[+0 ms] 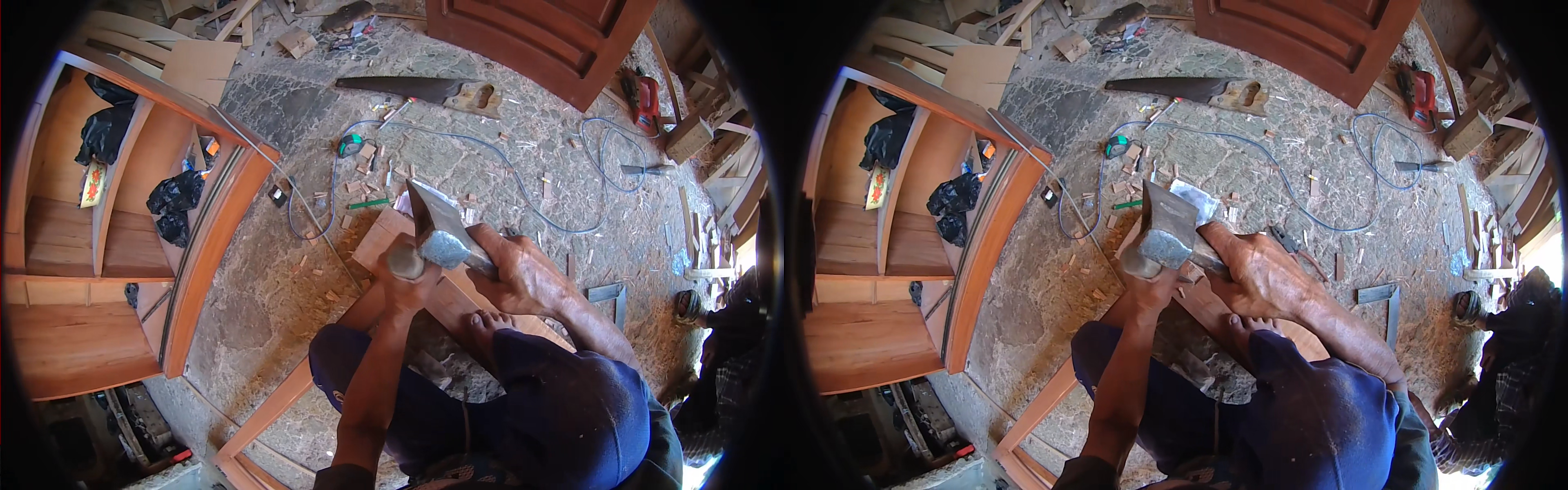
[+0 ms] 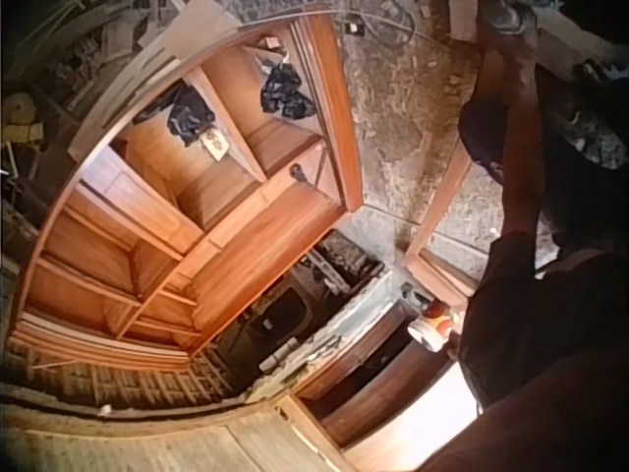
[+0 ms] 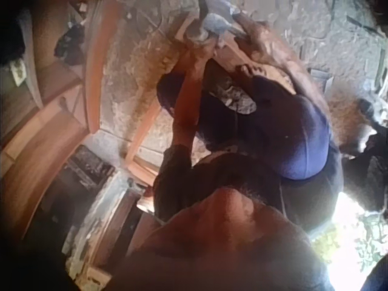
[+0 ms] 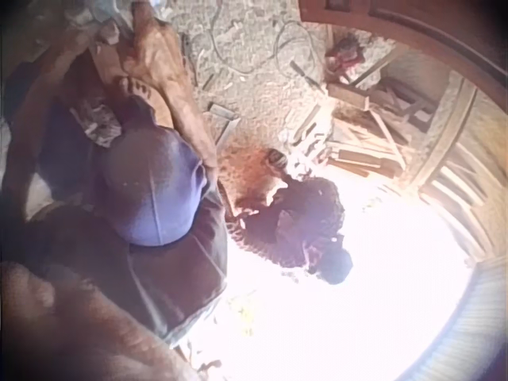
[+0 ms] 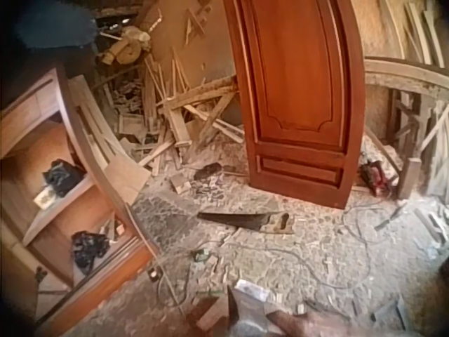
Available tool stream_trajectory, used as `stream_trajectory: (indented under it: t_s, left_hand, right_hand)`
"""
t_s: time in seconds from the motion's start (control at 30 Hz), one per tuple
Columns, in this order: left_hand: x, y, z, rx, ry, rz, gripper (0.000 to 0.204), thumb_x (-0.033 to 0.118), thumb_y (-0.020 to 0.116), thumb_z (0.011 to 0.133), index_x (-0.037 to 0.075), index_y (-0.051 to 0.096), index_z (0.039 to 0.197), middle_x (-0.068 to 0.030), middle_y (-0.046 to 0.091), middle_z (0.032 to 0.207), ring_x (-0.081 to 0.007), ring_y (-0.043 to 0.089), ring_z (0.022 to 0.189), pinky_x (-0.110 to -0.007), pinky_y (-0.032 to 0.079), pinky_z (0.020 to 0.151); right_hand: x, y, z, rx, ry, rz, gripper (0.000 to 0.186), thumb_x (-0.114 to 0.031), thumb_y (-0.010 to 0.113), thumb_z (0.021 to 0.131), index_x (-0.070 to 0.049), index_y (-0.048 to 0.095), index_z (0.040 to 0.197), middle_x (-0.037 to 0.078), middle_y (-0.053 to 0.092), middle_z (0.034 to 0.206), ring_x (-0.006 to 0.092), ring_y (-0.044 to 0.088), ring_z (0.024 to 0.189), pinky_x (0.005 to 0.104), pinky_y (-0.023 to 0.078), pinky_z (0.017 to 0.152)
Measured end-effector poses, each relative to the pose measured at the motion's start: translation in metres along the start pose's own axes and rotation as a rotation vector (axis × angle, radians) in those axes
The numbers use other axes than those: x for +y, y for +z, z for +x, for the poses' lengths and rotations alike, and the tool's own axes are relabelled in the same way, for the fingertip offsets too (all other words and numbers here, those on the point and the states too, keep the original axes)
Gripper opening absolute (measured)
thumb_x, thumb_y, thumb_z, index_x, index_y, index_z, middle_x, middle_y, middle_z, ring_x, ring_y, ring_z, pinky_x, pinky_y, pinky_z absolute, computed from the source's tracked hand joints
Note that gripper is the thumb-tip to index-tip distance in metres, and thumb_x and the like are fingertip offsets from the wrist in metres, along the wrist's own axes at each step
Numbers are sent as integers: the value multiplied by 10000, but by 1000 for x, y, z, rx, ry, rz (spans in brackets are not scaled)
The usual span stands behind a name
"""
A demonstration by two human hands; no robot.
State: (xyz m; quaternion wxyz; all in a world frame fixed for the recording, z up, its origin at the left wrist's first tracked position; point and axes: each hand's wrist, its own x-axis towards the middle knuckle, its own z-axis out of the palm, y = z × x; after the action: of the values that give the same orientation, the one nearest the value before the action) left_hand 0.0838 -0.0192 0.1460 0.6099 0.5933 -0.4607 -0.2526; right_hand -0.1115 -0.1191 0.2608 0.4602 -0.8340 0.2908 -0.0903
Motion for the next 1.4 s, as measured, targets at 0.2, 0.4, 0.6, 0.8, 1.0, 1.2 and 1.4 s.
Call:
stream_trajectory:
  t_s: [0.2, 0.4, 0.6, 0.8, 1.0, 1.2, 1.4]
  left_hand:
    - [-5, -4, -4, -8, 5, 21, 246, 28, 750, 776, -38, 667, 998, -88, 715, 859, -169, 679, 744, -326, 532, 654]
    - [-15, -6, -3, -49, 103, 73, 247, 0, 743, 785, -31, 656, 1014, -80, 712, 856, -149, 675, 736, -306, 536, 643]
    - [-14, -6, 1, 51, 27, -65, 171, -34, 712, 768, 4, 591, 883, -51, 646, 767, -120, 618, 655, -288, 492, 582]
    - [-5, -6, -3, 35, -35, -163, 212, -52, 688, 737, 0, 550, 890, -55, 630, 770, -116, 596, 669, -285, 484, 603]
    - [-16, -9, -9, -14, 25, -72, 241, -32, 722, 755, -18, 599, 962, -80, 683, 858, -138, 643, 765, -304, 517, 670]
    - [-4, -2, -11, -4, -34, -125, 230, -16, 738, 803, -19, 643, 1012, -84, 698, 903, -154, 660, 785, -314, 538, 698]
    - [-9, 7, -25, -64, -112, -52, 321, 58, 770, 810, 10, 683, 1115, -96, 721, 974, -210, 686, 934, -364, 547, 833]
  right_hand:
    - [-1, 1, 3, -12, 11, -23, 398, -150, 697, 875, -49, 552, 1231, 263, 687, 842, 453, 696, 832, 490, 531, 686]
    - [-5, 0, 3, -45, 67, -10, 388, -157, 696, 879, -55, 549, 1223, 257, 691, 848, 449, 698, 838, 493, 532, 693]
    - [-3, 1, 1, -24, 74, -30, 394, -163, 700, 880, -58, 552, 1230, 253, 698, 871, 436, 705, 859, 486, 540, 704]
    - [1, 2, -1, -1, 58, -29, 397, -169, 701, 880, -59, 556, 1232, 242, 698, 868, 433, 708, 858, 479, 538, 699]
    - [-3, 5, 2, -26, 108, -12, 386, -174, 698, 882, -56, 559, 1221, 242, 690, 849, 438, 703, 842, 486, 530, 687]
    - [-10, -8, 2, -36, -9, -56, 420, -128, 698, 878, -44, 547, 1261, 244, 691, 858, 439, 704, 827, 481, 538, 685]
    - [-51, -45, 9, 72, -313, -126, 510, -49, 724, 806, -26, 536, 1279, 223, 696, 897, 427, 714, 798, 467, 557, 652]
